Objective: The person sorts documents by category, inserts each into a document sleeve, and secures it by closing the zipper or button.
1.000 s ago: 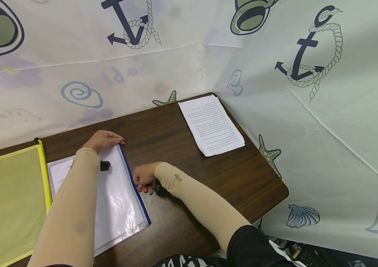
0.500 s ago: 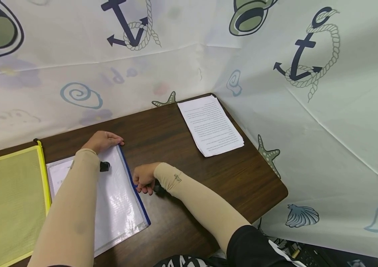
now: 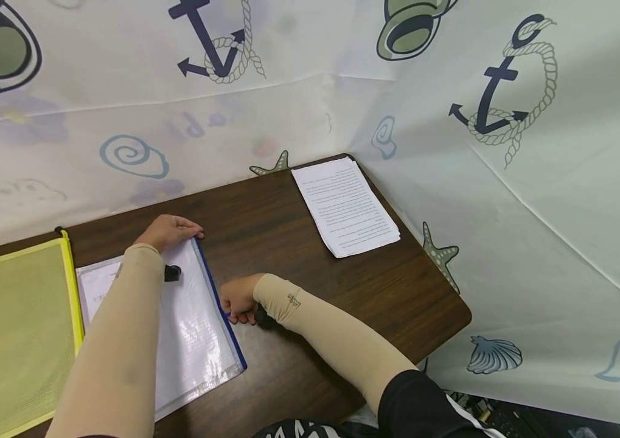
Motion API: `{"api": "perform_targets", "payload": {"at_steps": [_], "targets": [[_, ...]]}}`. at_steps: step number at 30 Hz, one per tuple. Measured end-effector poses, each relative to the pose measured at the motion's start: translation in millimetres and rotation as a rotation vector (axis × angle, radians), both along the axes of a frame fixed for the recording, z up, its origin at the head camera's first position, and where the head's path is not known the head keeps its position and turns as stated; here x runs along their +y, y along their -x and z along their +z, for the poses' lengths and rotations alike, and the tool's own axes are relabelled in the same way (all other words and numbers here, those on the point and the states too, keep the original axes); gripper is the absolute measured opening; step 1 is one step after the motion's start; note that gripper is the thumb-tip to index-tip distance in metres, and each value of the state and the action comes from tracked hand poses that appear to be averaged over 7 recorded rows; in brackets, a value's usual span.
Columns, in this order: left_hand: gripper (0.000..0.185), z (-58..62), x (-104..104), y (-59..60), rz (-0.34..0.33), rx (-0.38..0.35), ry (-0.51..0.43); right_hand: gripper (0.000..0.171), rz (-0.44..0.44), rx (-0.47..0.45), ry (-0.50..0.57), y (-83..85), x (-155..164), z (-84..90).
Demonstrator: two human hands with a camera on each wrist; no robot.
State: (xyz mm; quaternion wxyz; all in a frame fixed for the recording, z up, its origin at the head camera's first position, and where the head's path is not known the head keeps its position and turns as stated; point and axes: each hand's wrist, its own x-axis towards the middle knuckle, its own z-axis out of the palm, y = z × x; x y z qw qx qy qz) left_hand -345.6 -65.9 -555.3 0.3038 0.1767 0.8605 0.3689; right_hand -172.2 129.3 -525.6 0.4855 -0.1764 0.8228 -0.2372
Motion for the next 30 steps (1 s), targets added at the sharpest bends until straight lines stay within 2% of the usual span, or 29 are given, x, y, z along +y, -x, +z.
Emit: {"api": "perform_targets", "payload": {"at_steps": [9, 21, 30], "targets": [[0.038, -1.6, -0.6, -1.1, 0.0, -0.001, -0.001, 0.028, -0.001, -0.008, 0.013, 1.3, 1.7, -4.2], [0.035, 4.6, 3.5, -4.0, 0.003, 0.01, 0.0, 0.03, -0.028, -0.043, 0.031, 3.1, 6.6, -4.9], [0.038, -1.8, 1.3, -3.1, 0.019, 0.001, 0.007, 0.027, -0.057, -0.052, 0.058, 1.1, 8.4, -7.0]]}}
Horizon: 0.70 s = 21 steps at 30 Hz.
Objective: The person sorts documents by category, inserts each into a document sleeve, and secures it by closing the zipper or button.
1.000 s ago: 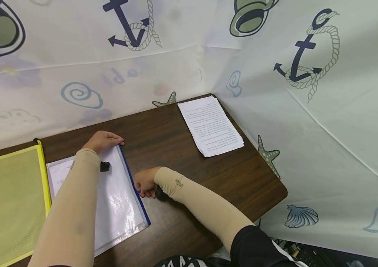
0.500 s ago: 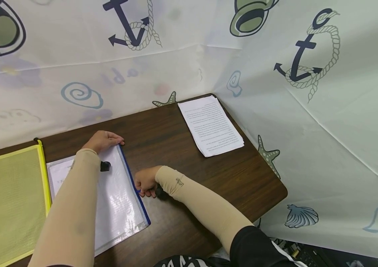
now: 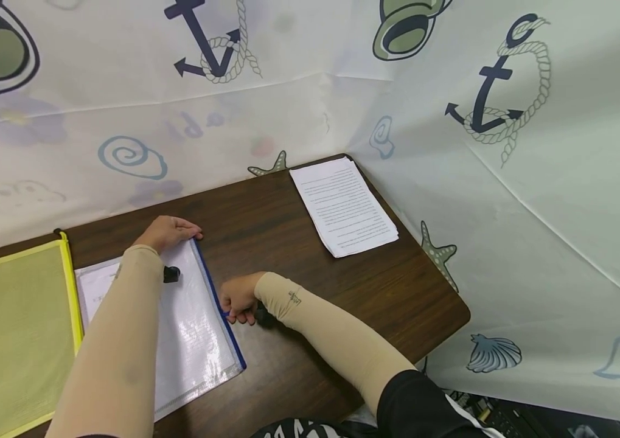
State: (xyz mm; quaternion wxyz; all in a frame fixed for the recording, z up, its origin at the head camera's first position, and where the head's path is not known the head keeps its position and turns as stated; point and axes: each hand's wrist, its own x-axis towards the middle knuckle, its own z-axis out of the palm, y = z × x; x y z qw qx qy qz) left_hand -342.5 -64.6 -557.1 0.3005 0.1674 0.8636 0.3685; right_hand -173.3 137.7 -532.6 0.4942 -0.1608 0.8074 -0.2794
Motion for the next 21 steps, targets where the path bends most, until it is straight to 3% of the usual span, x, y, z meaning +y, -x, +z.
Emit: {"api": "perform_targets", "payload": {"at_steps": [6, 10, 21], "targets": [[0.038, -3.3, 0, -1.9, -0.001, 0.008, 0.005, 0.041, 0.071, 0.089, -0.03, -11.1, 0, -6.3], [0.038, -2.6, 0, -1.2, -0.002, 0.015, 0.0, 0.049, 0.084, 0.088, -0.026, -18.6, 3, -5.9], [0.039, -6.3, -2, 0.8, 0.008, 0.011, 0.004, 0.043, 0.078, 0.06, -0.002, -19.9, 3, -0.5]]}}
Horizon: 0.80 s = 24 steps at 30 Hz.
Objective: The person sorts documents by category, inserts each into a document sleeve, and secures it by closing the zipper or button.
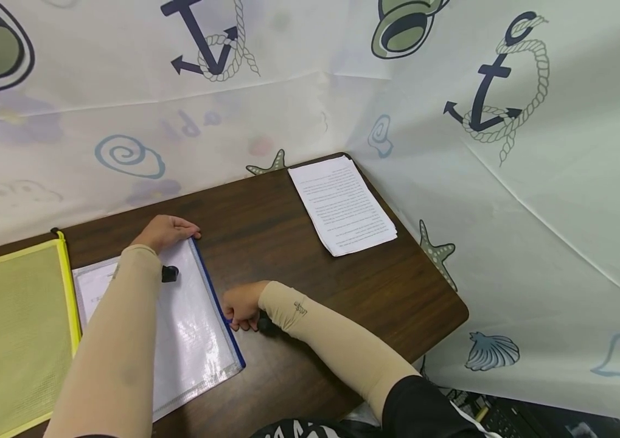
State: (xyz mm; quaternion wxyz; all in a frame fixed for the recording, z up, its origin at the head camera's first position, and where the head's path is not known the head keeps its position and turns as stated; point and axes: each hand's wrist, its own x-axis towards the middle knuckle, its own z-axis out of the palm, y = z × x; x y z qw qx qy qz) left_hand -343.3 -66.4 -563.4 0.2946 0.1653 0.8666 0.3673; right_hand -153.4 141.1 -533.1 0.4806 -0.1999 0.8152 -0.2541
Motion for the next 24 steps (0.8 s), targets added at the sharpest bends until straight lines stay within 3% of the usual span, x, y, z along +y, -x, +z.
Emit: {"api": "perform_targets", "payload": {"at_steps": [20, 24], "targets": [[0.04, 1.0, 2.9, 0.6, 0.012, -0.022, -0.009, 0.031, -0.053, -0.046, 0.017, 1.1, 1.2, -1.7], [0.04, 1.6, 3.1, -0.8, 0.015, -0.023, -0.007, 0.032, -0.008, 0.025, -0.008, -2.7, 0.7, -0.6]]}}
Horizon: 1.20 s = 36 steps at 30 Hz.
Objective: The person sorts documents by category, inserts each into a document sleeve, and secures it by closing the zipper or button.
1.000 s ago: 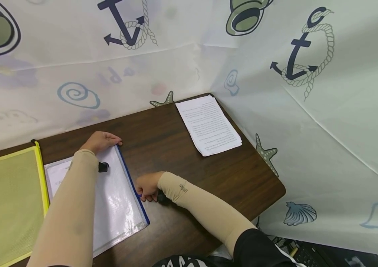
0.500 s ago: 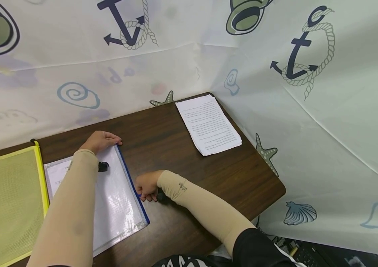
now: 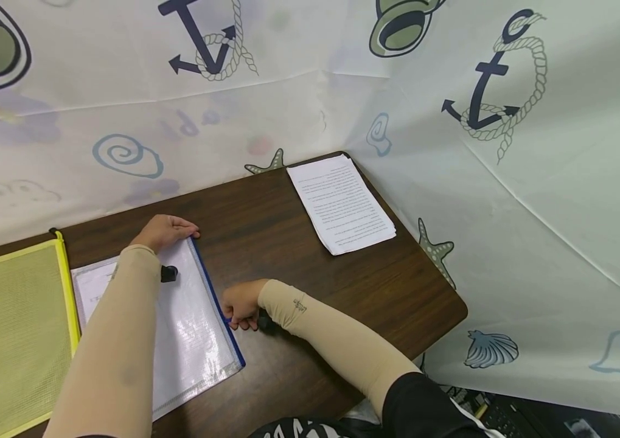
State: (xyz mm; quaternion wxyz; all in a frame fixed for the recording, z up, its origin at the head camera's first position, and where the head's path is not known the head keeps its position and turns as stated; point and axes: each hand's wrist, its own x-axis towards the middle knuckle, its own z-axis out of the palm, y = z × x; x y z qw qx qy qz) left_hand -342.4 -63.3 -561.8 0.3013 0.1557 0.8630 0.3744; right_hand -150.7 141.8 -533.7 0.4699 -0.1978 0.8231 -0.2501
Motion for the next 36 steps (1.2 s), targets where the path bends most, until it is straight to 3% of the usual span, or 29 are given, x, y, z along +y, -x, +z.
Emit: {"api": "perform_targets", "payload": {"at_steps": [3, 5, 9, 18, 36], "targets": [[0.04, -0.6, 0, -1.9, -0.001, 0.004, 0.002, 0.04, 0.098, 0.077, -0.049, -6.1, -1, -0.5], [0.039, -1.6, -1, -2.4, -0.005, 0.026, 0.003, 0.045, 0.127, 0.08, -0.06, -10.3, 0, -0.8], [0.039, -1.8, 0, -2.2, -0.013, 0.061, 0.009, 0.05, 0.099, 0.053, -0.044, -14.9, 1, -0.1], [0.036, -5.6, 1, -0.1, -0.037, 0.069, 0.0, 0.048, 0.065, 0.025, -0.039, -15.5, 1, -0.7], [0.037, -4.9, 0, 1.1, -0.033, 0.056, -0.012, 0.045, 0.096, 0.017, -0.032, -10.9, 3, -2.4]]}}
